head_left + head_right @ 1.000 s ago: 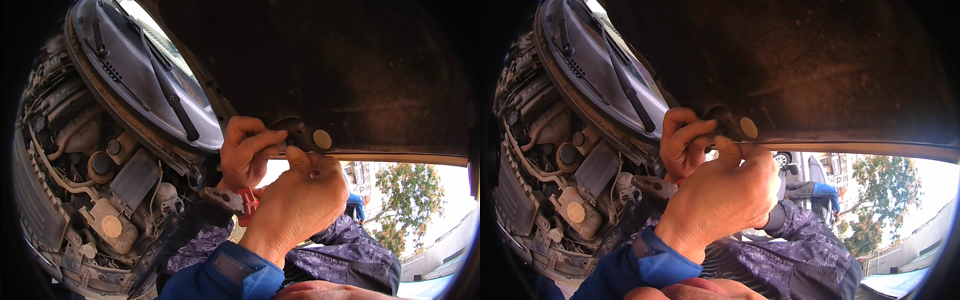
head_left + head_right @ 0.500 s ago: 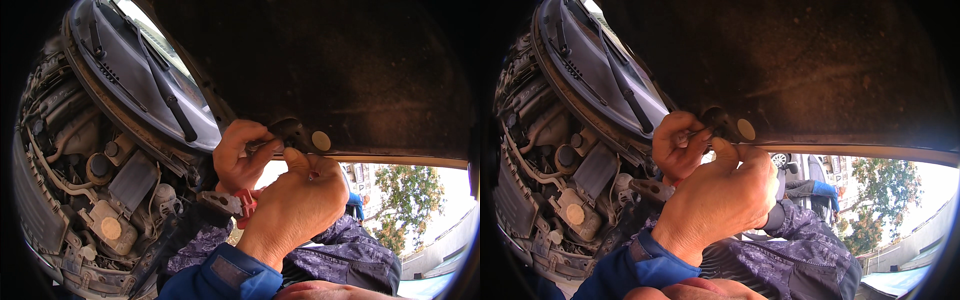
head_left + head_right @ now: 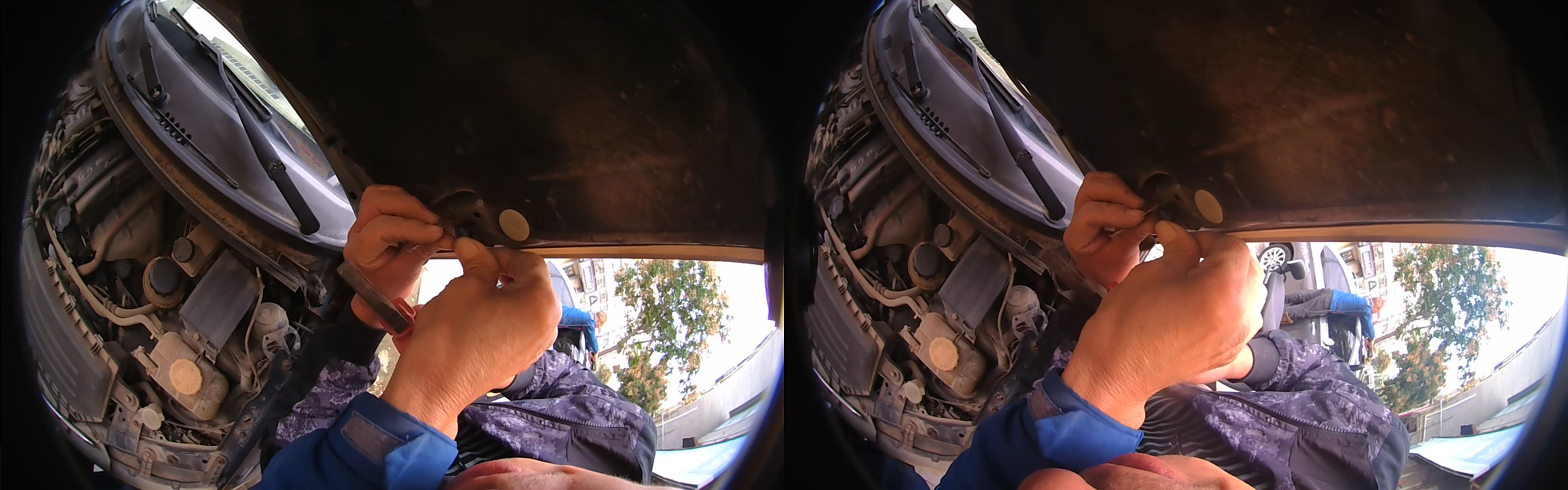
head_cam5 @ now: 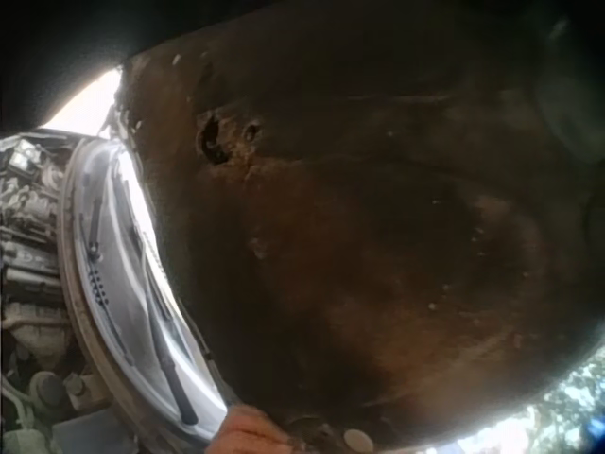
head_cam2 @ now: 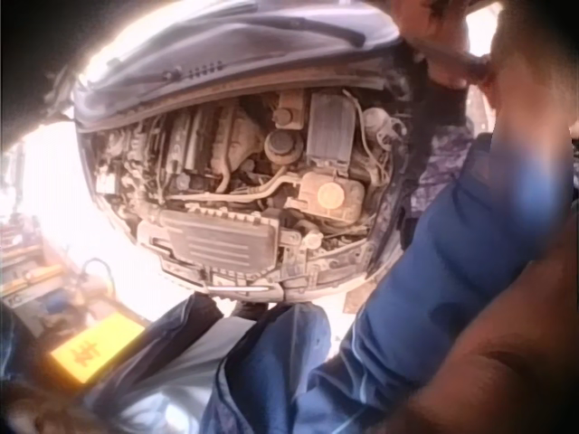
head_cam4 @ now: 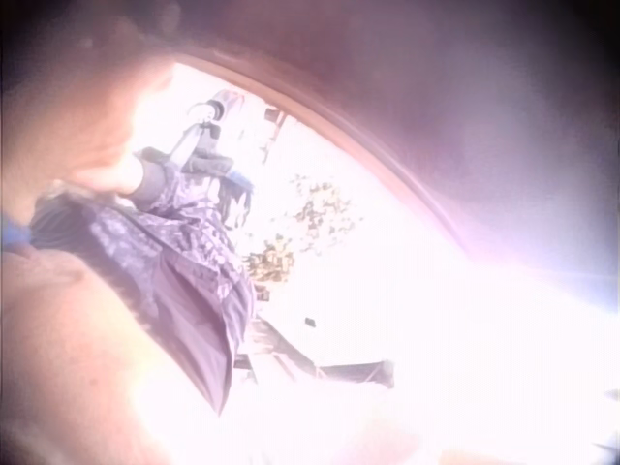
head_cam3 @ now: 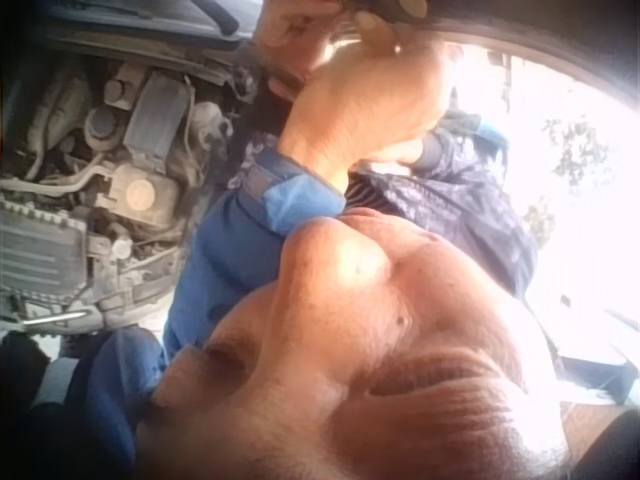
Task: The person uses pliers to remove and reinsert small metal clips securing the hood latch area of a car. Another person assists by holding the hood and handing over clips. The task involves repeated removal and insertion of clips under the hood.
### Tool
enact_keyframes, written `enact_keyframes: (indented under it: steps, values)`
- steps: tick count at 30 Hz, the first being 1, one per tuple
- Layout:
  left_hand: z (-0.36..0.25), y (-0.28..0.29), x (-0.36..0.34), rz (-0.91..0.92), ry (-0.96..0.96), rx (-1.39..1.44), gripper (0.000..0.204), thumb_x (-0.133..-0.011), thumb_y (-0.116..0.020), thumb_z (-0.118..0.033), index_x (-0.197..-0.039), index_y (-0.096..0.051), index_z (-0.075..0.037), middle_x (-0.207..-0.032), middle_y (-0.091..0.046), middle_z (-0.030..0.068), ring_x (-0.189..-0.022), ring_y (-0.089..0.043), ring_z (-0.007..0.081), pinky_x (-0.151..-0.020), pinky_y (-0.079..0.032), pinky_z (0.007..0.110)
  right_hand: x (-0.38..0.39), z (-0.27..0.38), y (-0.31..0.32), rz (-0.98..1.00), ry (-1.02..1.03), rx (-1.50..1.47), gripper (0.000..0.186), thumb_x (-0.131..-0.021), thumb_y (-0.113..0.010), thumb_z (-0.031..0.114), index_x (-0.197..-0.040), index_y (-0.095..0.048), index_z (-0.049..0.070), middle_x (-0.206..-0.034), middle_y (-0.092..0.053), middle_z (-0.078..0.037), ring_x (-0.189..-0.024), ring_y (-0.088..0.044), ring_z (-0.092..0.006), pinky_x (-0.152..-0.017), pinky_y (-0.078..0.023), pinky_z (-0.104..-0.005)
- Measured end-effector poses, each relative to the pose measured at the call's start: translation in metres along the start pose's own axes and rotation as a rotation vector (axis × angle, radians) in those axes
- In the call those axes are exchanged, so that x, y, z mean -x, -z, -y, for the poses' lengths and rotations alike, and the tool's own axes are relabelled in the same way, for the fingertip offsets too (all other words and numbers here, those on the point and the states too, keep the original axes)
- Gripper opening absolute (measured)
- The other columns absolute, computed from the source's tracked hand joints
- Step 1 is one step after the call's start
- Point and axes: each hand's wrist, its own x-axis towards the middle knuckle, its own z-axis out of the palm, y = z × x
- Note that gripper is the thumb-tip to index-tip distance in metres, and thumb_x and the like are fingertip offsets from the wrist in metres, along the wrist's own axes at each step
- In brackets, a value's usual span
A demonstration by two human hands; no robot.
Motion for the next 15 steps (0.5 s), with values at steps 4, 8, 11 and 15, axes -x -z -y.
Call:
enact_keyframes:
  steps: [4, 8, 11, 15]
  values:
    - [0.002, 0.001, -0.001, 0.014, -0.028, 0.014, 0.023, -0.077, -0.093, 0.000, -0.094, -0.081, -0.009, -0.103, -0.072, 0.0062, -0.099, -0.066, 0.0231, -0.080, -0.058, 0.033, -0.002, 0.001, 0.000, 0.025, -0.090, 0.017, 0.012, -0.084, -0.082, 0.005, -0.092, -0.082, -0.002, -0.082, -0.079, -0.018, -0.074, -0.077, -0.0299, -0.068, -0.056, -0.0401]
    - [0.003, 0.002, -0.003, 0.032, -0.018, 0.069, 0.026, -0.073, -0.093, 0.001, -0.095, -0.082, -0.009, -0.103, -0.072, 0.0060, -0.100, -0.065, 0.0224, -0.079, -0.058, 0.032, -0.005, -0.002, -0.002, 0.078, -0.182, -0.026, 0.012, -0.084, -0.082, 0.006, -0.091, -0.081, -0.003, -0.082, -0.079, -0.018, -0.074, -0.077, -0.0302, -0.069, -0.056, -0.0407]
    - [0.001, 0.003, -0.004, 0.031, 0.002, 0.019, 0.031, -0.067, -0.095, 0.003, -0.093, -0.082, -0.009, -0.102, -0.072, 0.0053, -0.100, -0.065, 0.0215, -0.079, -0.058, 0.031, -0.007, -0.001, -0.004, 0.013, -0.123, 0.037, 0.011, -0.084, -0.082, 0.006, -0.089, -0.080, -0.003, -0.081, -0.079, -0.017, -0.075, -0.077, -0.0289, -0.068, -0.056, -0.0395]
    - [-0.002, 0.001, -0.006, 0.044, 0.043, 0.018, 0.037, -0.062, -0.095, 0.007, -0.092, -0.082, -0.010, -0.100, -0.073, 0.0045, -0.099, -0.065, 0.0208, -0.079, -0.058, 0.031, -0.007, 0.010, 0.007, 0.089, -0.139, -0.048, 0.009, -0.084, -0.081, 0.004, -0.090, -0.080, -0.002, -0.080, -0.079, -0.016, -0.075, -0.077, -0.0270, -0.068, -0.056, -0.0389]
